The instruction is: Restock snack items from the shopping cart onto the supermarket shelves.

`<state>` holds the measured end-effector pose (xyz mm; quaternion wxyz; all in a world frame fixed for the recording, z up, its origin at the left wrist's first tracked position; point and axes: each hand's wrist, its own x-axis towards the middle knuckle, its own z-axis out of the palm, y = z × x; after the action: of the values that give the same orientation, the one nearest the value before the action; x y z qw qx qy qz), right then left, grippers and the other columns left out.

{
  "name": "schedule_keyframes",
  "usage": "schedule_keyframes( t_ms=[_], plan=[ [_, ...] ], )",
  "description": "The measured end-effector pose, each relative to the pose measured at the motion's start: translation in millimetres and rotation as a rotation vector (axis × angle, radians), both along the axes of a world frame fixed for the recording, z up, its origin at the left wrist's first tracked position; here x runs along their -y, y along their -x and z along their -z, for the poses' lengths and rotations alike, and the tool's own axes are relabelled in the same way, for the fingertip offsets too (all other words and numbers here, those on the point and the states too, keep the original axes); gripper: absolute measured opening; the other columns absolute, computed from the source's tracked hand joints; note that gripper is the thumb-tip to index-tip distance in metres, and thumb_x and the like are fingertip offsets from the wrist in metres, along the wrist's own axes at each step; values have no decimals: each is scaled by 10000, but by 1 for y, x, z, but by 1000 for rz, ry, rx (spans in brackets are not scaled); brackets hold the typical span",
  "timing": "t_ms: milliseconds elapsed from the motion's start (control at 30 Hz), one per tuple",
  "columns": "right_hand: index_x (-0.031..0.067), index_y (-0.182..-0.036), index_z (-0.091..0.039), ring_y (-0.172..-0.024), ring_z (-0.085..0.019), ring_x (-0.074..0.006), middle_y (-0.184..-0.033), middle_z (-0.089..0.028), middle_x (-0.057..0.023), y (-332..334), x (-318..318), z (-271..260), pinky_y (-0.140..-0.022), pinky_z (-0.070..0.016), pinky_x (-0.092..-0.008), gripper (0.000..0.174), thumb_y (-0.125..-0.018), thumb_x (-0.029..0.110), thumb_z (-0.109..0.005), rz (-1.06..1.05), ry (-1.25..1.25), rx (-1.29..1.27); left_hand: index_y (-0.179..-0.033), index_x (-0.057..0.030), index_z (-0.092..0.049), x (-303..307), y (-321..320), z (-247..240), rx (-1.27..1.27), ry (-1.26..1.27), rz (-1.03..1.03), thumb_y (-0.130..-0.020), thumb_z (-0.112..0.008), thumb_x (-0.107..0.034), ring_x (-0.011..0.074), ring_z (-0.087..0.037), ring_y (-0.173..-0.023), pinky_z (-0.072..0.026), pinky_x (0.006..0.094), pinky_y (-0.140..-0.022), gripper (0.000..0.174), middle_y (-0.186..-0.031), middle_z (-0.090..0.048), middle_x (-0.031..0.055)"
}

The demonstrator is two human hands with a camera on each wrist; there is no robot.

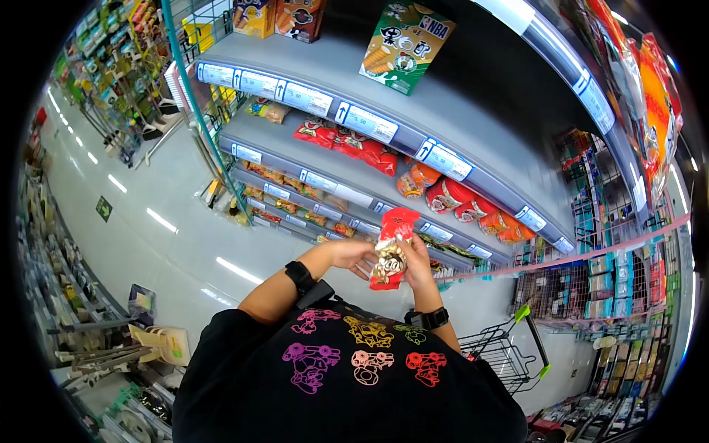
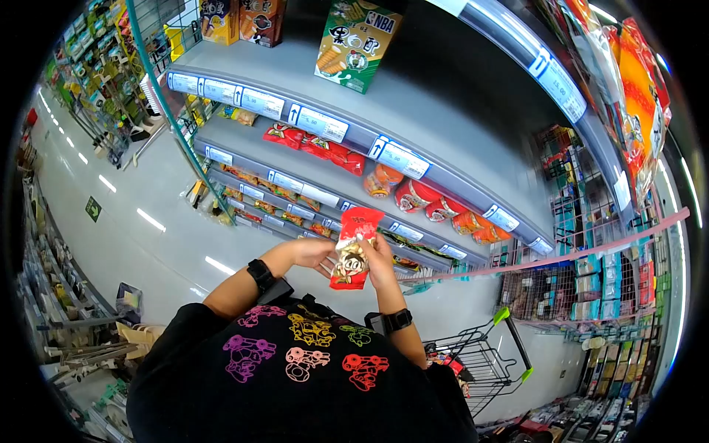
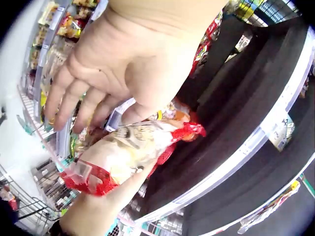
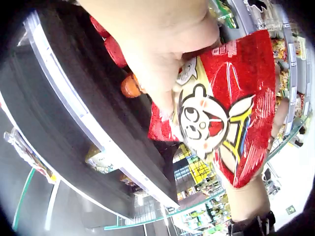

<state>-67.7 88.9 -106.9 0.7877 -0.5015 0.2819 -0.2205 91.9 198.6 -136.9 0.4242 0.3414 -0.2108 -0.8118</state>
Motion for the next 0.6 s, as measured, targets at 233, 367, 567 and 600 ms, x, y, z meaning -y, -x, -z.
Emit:
schedule_keyframes(
  t_ms=[233,367,567,600],
  plan=[
    [-15,-1118,-501,-888,-584,-116,-1031,-606,-81,-22,-3,-1,-753,-471,-248,274,-874,91,-565,55,22,5,-1178,-17,-500,-2,-30,-32,127,83,-223,-864,-561,-230,171,-614,-881,-524,348,-771,383,-1073,-593,70],
    [7,-1181,-439,-970,-556,-129,-1095,-572,-86,-52,-4,-37,-809,-452,-264,330,-870,41,-545,-72,264,17,-1167,4,-521,13,-48,-36,224,325,-482,-804,-620,-58,133,-590,-938,-472,270,-830,381,-1073,-611,69],
    [20,-1261,-346,-1041,-525,-153,-1146,-538,-94,-105,22,-46,-847,-430,-280,481,-844,56,-582,-69,392,28,-1034,6,-532,44,-92,-53,880,490,-798,-810,-629,-213,172,-596,-835,-466,313,-709,328,-953,-624,120],
    [15,-1271,-329,-1013,-537,-158,-1129,-547,-95,-115,25,-52,-825,-436,-273,504,-839,56,-585,-60,301,-4,-999,21,-537,47,-101,-60,1082,464,-750,-856,-552,-303,275,-612,-819,-462,355,-713,355,-903,-618,181]
  ],
)
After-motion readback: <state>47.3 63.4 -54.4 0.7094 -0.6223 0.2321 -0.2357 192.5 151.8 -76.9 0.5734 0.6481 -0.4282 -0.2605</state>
